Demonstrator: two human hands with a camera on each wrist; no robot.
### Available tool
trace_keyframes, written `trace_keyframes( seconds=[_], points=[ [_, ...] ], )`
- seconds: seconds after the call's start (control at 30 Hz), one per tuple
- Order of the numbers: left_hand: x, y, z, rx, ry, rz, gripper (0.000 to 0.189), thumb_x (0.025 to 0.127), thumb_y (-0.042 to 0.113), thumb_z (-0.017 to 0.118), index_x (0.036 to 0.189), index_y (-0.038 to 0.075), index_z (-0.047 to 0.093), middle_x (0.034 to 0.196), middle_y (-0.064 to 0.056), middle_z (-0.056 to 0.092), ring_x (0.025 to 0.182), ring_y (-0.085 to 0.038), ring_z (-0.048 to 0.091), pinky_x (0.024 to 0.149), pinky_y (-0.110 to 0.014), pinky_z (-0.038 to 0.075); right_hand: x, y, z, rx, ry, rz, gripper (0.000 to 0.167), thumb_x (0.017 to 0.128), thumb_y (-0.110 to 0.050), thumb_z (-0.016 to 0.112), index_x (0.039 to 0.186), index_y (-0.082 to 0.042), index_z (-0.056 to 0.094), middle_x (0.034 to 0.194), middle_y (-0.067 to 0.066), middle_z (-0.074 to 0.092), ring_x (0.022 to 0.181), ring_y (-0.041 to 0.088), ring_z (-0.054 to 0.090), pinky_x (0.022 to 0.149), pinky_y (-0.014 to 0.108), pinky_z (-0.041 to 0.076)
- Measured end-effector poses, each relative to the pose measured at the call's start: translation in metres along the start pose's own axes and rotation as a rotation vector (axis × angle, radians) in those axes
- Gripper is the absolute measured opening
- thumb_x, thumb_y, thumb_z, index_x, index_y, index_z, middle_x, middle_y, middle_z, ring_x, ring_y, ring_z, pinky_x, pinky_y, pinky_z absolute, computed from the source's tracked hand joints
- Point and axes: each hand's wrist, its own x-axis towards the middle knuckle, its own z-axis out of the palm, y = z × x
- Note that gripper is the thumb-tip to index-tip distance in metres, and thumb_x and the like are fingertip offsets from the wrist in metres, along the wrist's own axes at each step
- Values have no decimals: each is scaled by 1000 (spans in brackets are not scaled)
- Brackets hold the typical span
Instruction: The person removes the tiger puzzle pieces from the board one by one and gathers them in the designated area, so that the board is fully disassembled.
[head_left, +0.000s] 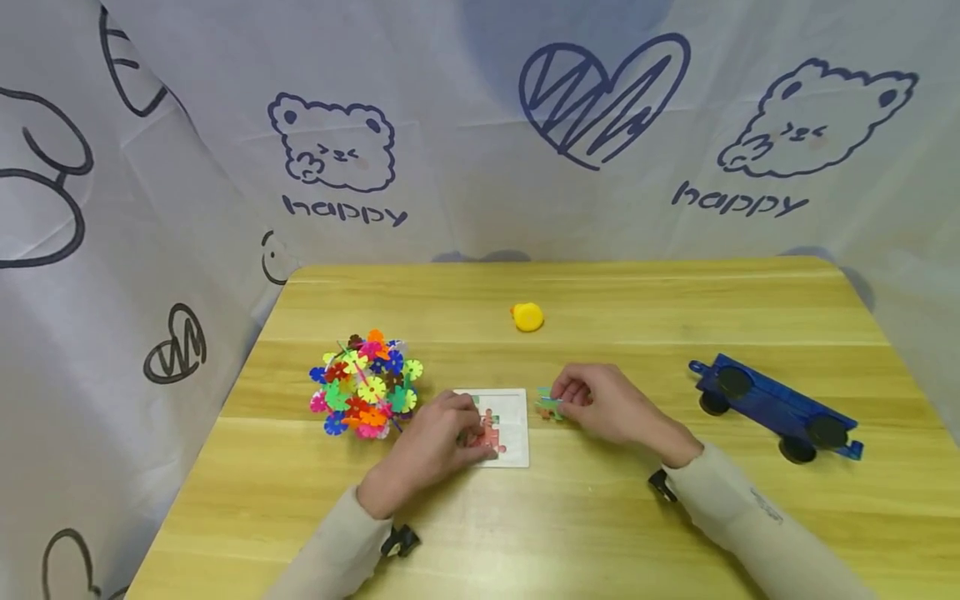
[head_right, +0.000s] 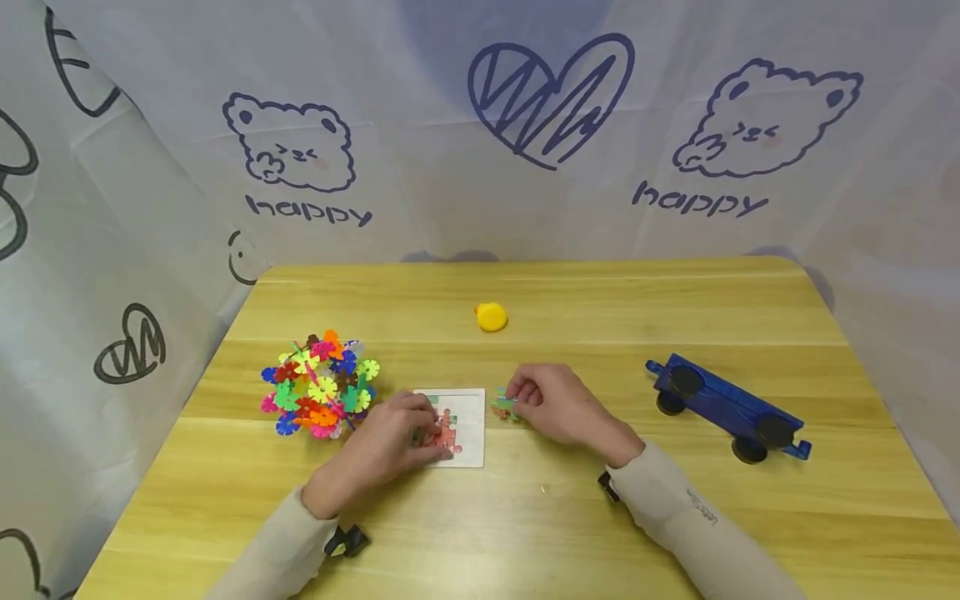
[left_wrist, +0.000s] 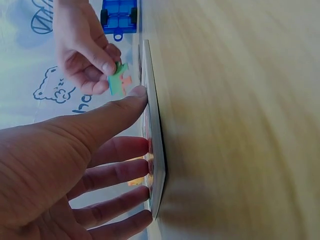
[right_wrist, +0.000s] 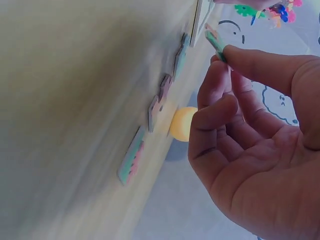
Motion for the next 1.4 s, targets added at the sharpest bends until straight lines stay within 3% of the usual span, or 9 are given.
trace_keyframes(
  seconds=[0.43,0.9,1.13,1.4],
  points=[
    [1,1,-2,4,-1,-10,28,84,34,96,85,12,78,97,-1,73,92,-17,60,80,-30,56,-14,6,6,13,-81,-37,9,99,0,75,104,-8,74,94,0,72,85,12,64,76,22,57],
    [1,0,-1,-5,-3,-12,27,85,33,96,85,13,79,96,0,73,93,-17,61,80,-30,56,-15,8,12,-61,-17,-64,11,97,-1,79,102,-9,74,89,-4,71,79,7,61,74,22,53],
    [1,-1,-1,-32,-13,-25,25,86,31,95,85,12,79,95,1,73,94,-17,61,82,-31,56,-17,1,19,-142,-4,-47,17,92,-7,86,103,-10,74,92,-2,69,78,9,57,72,23,50],
    [1,-3,-1,-45,-18,-28,24,86,30,96,86,12,81,97,1,73,94,-16,61,82,-30,57,-16,-2,21,-179,20,-19,20,90,-5,87,105,-12,76,95,-2,72,80,11,59,73,26,51]
  ],
)
